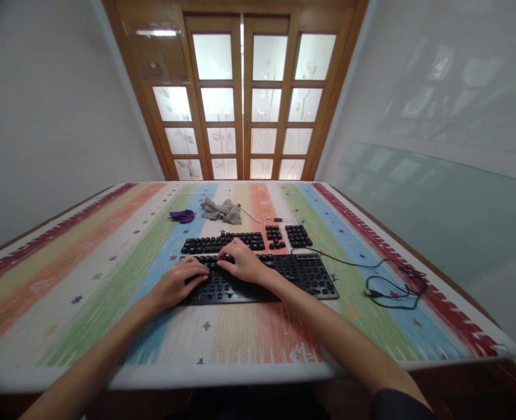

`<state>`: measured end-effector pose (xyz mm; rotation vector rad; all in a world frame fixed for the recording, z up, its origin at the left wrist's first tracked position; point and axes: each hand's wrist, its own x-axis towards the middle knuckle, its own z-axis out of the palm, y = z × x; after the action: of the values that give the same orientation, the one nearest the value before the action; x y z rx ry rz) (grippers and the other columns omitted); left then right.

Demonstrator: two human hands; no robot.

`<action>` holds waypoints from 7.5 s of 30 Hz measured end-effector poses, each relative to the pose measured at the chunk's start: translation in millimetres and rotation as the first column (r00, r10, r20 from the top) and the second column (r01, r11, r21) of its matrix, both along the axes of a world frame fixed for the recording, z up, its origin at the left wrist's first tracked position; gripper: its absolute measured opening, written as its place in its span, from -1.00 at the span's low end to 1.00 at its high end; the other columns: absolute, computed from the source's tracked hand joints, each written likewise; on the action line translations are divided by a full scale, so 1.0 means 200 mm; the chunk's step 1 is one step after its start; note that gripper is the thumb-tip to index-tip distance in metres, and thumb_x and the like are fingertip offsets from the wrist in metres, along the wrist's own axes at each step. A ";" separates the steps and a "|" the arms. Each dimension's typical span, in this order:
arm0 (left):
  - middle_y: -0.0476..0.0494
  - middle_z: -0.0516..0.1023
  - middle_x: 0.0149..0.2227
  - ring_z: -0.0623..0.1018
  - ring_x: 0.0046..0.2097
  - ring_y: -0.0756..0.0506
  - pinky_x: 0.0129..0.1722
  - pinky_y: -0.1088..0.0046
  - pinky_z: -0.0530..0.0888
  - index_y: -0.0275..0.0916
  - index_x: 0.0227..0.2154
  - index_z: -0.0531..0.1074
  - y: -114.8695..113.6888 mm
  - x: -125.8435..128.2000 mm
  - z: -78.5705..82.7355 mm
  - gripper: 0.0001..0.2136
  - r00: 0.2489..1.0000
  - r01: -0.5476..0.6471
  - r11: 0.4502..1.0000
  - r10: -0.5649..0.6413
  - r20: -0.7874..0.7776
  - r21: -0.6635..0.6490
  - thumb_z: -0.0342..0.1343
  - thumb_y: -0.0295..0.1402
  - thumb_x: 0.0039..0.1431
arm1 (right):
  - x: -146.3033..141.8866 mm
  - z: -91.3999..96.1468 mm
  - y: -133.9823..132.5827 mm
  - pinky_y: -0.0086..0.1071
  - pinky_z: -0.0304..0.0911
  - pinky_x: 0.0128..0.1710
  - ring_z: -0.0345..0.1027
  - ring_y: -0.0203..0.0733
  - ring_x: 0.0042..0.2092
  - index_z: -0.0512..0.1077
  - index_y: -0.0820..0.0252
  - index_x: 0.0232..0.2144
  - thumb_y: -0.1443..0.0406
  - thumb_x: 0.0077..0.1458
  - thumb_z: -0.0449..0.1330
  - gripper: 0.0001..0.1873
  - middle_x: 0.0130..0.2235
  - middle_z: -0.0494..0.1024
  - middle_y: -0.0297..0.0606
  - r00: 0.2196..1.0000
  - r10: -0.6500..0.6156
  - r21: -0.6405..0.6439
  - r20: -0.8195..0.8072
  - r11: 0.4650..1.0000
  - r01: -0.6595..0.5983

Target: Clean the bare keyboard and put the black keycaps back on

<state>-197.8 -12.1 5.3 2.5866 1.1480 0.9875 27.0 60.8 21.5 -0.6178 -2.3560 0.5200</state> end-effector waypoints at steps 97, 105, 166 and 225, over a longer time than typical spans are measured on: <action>-0.15 0.50 -0.25 0.40 -0.15 -0.16 -0.12 0.21 0.39 -0.24 -0.43 0.46 -0.03 0.08 0.00 -0.86 0.980 -0.135 0.979 0.154 -0.123 0.150 0.07 -0.40 0.24 | -0.07 -0.07 -0.10 -0.24 0.23 -0.21 0.24 -0.10 -0.22 0.52 0.22 -0.40 0.39 0.23 0.12 -0.80 -0.34 0.54 -0.15 0.968 -0.081 0.449 0.238 0.893 -0.035; -0.17 0.51 -0.22 0.42 -0.10 -0.17 -0.09 0.18 0.39 -0.24 -0.37 0.50 -0.06 0.07 -0.04 -0.86 0.982 -0.153 0.976 0.168 -0.086 0.156 0.07 -0.40 0.25 | -0.07 -0.07 -0.10 -0.23 0.25 -0.19 0.22 -0.08 -0.21 0.52 0.26 -0.38 0.40 0.22 0.13 -0.82 -0.34 0.53 -0.13 0.963 -0.084 0.481 0.256 0.875 -0.051; -0.16 0.64 -0.27 0.59 -0.18 -0.16 -0.11 0.36 0.47 -0.28 -0.31 0.54 0.79 0.12 0.06 -0.83 0.939 -0.316 0.921 0.269 -0.216 -0.228 0.06 -0.50 0.07 | -0.12 -0.02 0.57 -0.35 0.22 -0.20 0.41 -0.15 -0.22 0.55 0.23 -0.33 0.39 0.06 0.25 -0.91 -0.29 0.62 -0.20 0.925 -0.290 0.053 0.247 0.957 0.286; -0.16 0.53 -0.14 0.42 -0.07 -0.17 -0.03 0.18 0.42 -0.23 -0.38 0.51 0.03 0.22 0.01 -0.90 0.993 -0.059 0.987 0.074 -0.095 0.152 0.12 -0.46 0.21 | 0.13 -0.11 -0.10 -0.18 0.27 -0.12 0.29 -0.10 -0.19 0.53 0.18 -0.29 0.38 0.13 0.23 -0.92 -0.28 0.61 -0.22 1.000 -0.001 0.229 -0.025 0.973 0.007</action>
<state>-154.3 -6.3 6.3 2.7598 1.2369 1.0039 52.8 40.6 -0.3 -0.5055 -2.3466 0.2466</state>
